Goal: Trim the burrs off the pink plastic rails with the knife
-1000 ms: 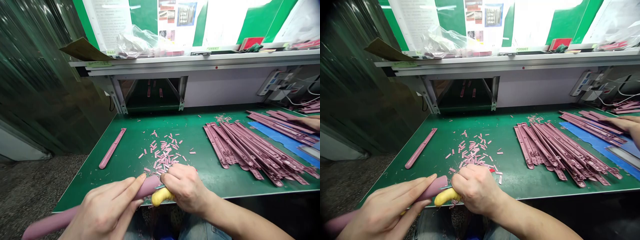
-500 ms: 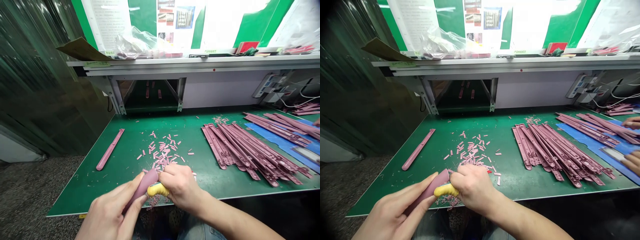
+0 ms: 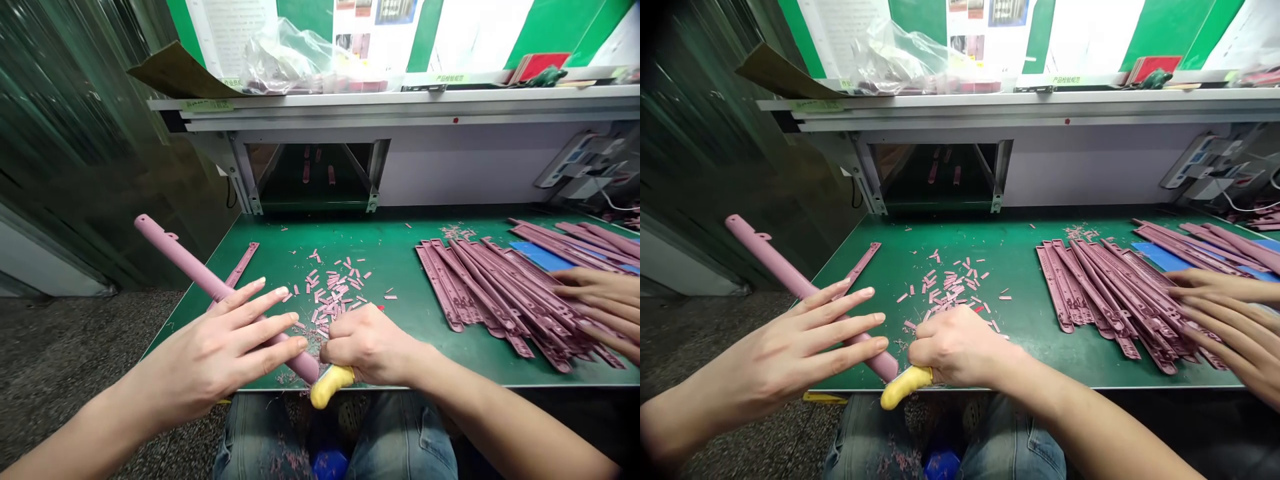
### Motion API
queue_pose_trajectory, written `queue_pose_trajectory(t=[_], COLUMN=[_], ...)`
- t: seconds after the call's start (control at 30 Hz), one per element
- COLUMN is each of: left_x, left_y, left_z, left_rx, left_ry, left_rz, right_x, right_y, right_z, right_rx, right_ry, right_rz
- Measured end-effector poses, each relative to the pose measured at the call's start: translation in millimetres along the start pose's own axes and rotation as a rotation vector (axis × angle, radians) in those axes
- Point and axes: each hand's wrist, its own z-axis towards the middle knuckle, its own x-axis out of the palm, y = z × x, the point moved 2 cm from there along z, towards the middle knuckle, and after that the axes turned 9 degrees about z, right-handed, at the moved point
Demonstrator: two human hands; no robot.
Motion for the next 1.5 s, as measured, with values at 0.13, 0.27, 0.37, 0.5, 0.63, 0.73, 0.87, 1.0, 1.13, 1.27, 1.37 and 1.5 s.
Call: queue_pose_trajectory(t=[0.13, 0.27, 0.37, 0.5, 0.63, 0.73, 0.87, 1.0, 1.13, 1.27, 1.37, 1.5], left_x=[0.8, 14.0, 32.6, 63.6, 89.1, 96.3, 93.1, 92.2, 92.1, 87.7, 84.3, 82.9], left_y=[1.9, 1.5, -9.8, -21.0, -17.5, -15.6, -21.4, -24.3, -19.4, -18.7, -21.9, -23.2], left_z=[0.9, -19.4, -34.6, -23.0, 12.9, 27.1, 33.1, 35.2, 33.3, 33.9, 37.7, 41.9], left_rx=[0.047, -0.121, -0.381, -1.277, -1.532, -1.593, -1.597, -1.584, -1.463, -1.267, -1.143, -1.072], left_ry=[0.019, 0.061, 0.083, -0.444, -0.673, -0.716, -0.819, -0.845, -0.923, -0.946, -0.97, -1.001], left_rz=[0.0, -0.137, -0.595, -1.547, -1.732, -1.846, -1.935, -2.053, -2.215, -2.445, -2.567, -2.621], right_x=[4.4, -0.2, -3.1, 17.8, 58.4, 74.4, 75.3, 75.4, 74.9, 71.4, 71.5, 78.3], right_y=[9.2, 3.8, -10.2, -1.1, 31.1, 33.8, 23.6, 26.6, 33.8, 26.1, 21.6, 29.8], right_z=[-0.3, -19.0, -38.9, -35.9, -6.8, 5.1, 6.2, 1.0, -3.7, -1.0, 4.3, 3.0], right_rx=[0.13, 0.327, 0.508, 0.574, 0.308, 0.313, 0.331, 0.196, 0.073, 0.235, 0.214, 0.1], right_ry=[-0.106, -0.229, -0.451, -0.461, -0.153, -0.146, -0.153, -0.112, -0.104, -0.207, -0.216, -0.169], right_rz=[0.452, 0.848, 1.048, 0.772, 0.37, 0.13, -0.041, -0.062, 0.075, 0.141, 0.08, 0.101])
